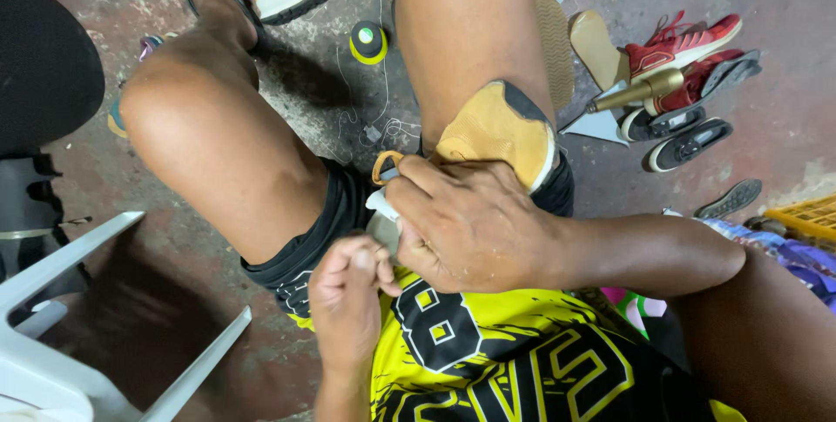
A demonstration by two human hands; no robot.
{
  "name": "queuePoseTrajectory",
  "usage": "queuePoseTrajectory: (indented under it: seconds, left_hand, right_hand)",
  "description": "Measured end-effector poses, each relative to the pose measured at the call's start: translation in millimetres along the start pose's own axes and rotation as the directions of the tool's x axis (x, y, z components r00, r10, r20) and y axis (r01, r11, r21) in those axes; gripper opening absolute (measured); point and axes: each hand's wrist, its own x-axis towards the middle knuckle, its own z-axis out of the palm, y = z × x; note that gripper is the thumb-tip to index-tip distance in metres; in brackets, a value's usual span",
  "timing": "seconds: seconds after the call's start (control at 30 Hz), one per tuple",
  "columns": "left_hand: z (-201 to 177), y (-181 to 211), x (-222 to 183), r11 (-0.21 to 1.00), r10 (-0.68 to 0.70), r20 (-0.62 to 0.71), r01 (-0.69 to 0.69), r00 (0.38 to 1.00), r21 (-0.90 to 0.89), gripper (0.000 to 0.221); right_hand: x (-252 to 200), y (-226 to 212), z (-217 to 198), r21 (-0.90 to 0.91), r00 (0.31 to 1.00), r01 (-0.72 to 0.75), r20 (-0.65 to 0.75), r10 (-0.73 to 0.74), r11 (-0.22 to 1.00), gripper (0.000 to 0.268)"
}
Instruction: The person sews the sole of a tan sneaker using a handheld needle tool, pulling thread through pre-existing holes and across the bottom of the shoe.
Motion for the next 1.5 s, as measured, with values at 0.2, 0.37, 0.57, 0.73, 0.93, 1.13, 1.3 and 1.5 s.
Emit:
queuePoseTrajectory:
  seconds: [0.2,0.37,0.57,0.73,0.93,1.13,1.3,1.5]
  left_hand:
    - [40.8,16.7,24.7,0.531,0.252,0.174,-0.286,0.952,0.798,0.020]
    - [47.4,27.9,41.7,0.345,0.263,0.347,-0.424,0.900,0.837,0.014]
    - [4.3,9.3,75.3,0.523,-0.177,0.305,-0.173,0.936,0.835,0.018]
    - [-37.9,-33.3,83.0,0.777,-0.154,0.346,-0.103,0.925,0.621,0.040]
    - [-72.2,-62.5,101.7,0.850,-0.275,0.349,0.056,0.896,0.524,0.044]
    - [-81.8,-69.7,136.9,0.848,-0.355,0.327,0.155,0.876,0.507,0.042]
    - [-87.5,-77.9,139.3,0.843,-0.407,0.317,0.218,0.857,0.492,0.041]
    - [-93.3,-83.5,135.8,0.838,-0.434,0.305,0.255,0.848,0.483,0.040]
  right_hand:
    - [-3.5,7.0,-8.9,0.181,0.998,-0.016,-0.052,0.025,0.983,0.015]
    - [-8.1,16.8,-15.4,0.293,0.990,0.046,-0.142,-0.004,0.955,0.012]
    - [-12.0,20.4,4.5,0.386,0.985,0.094,-0.169,-0.030,0.918,0.012]
    - [-13.3,28.0,31.4,0.528,0.977,0.167,-0.199,-0.070,0.832,0.010]
    - [-29.3,48.2,7.5,0.383,0.954,0.298,-0.080,-0.289,0.874,0.016]
    - [-64.7,109.1,-69.3,-0.112,0.971,0.084,-0.213,-0.106,0.990,0.034]
    - [-69.8,137.4,-58.5,0.334,0.994,-0.087,0.096,0.058,0.938,0.021]
    - [-67.8,119.5,-61.9,0.312,0.972,-0.216,0.159,0.173,0.925,0.024]
